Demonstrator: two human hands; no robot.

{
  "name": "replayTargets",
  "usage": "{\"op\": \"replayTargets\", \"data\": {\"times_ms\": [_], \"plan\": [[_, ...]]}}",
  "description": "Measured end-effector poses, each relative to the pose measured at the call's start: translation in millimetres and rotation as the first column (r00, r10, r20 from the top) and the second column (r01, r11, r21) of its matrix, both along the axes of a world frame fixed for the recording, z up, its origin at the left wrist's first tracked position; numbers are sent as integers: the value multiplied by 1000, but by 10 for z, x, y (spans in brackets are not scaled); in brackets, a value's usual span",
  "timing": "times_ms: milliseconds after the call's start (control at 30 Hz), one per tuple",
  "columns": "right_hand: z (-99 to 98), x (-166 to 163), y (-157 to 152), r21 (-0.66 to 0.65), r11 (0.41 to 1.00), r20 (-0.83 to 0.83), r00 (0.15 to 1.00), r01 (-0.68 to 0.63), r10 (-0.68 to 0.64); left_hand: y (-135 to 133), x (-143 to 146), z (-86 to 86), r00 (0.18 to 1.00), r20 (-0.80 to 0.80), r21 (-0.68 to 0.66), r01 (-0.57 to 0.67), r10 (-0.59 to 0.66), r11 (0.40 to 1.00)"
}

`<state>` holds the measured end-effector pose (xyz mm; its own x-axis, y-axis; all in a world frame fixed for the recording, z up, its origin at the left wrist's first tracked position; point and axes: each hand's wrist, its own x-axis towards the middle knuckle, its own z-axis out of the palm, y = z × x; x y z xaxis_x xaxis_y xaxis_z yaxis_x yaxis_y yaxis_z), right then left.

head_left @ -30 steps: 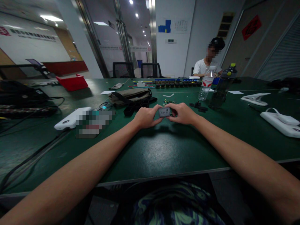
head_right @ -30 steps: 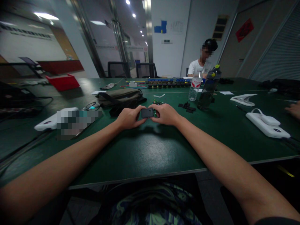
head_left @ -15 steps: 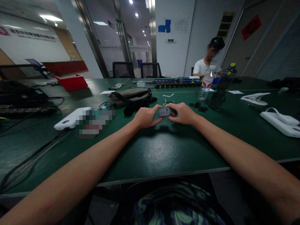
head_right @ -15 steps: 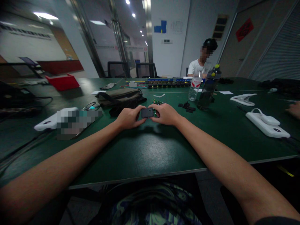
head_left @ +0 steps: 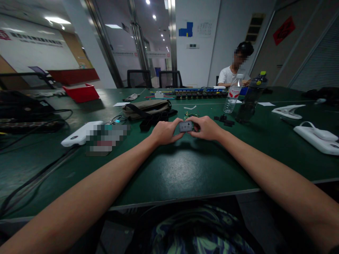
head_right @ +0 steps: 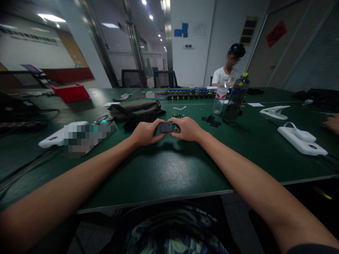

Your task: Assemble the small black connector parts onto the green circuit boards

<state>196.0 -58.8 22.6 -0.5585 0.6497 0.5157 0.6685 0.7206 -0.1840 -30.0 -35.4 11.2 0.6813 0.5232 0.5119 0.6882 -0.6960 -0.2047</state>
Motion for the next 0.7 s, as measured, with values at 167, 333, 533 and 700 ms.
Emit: {"op": "replayTargets", "data": {"times_ms": [167,333,533,700], "plan": [[-4,-3,1,0,1000,6,1000,5,-5,-5,-1,4,1000,3,-1,3,-3,1000],[-3,-2,0,-2,1000,7,1000,6,-6,1,1,2,1000,-3,3,1,-1,1000],[-1,0,0,-11,1000,9,1000,4,-4,3,3,-1,1000,-2,-17,-8,8,1000],[-2,-2,-2,-2,1000,3,1000,-3,3,0,1,1,1000,-1,-17,-3,3,1000]]}}
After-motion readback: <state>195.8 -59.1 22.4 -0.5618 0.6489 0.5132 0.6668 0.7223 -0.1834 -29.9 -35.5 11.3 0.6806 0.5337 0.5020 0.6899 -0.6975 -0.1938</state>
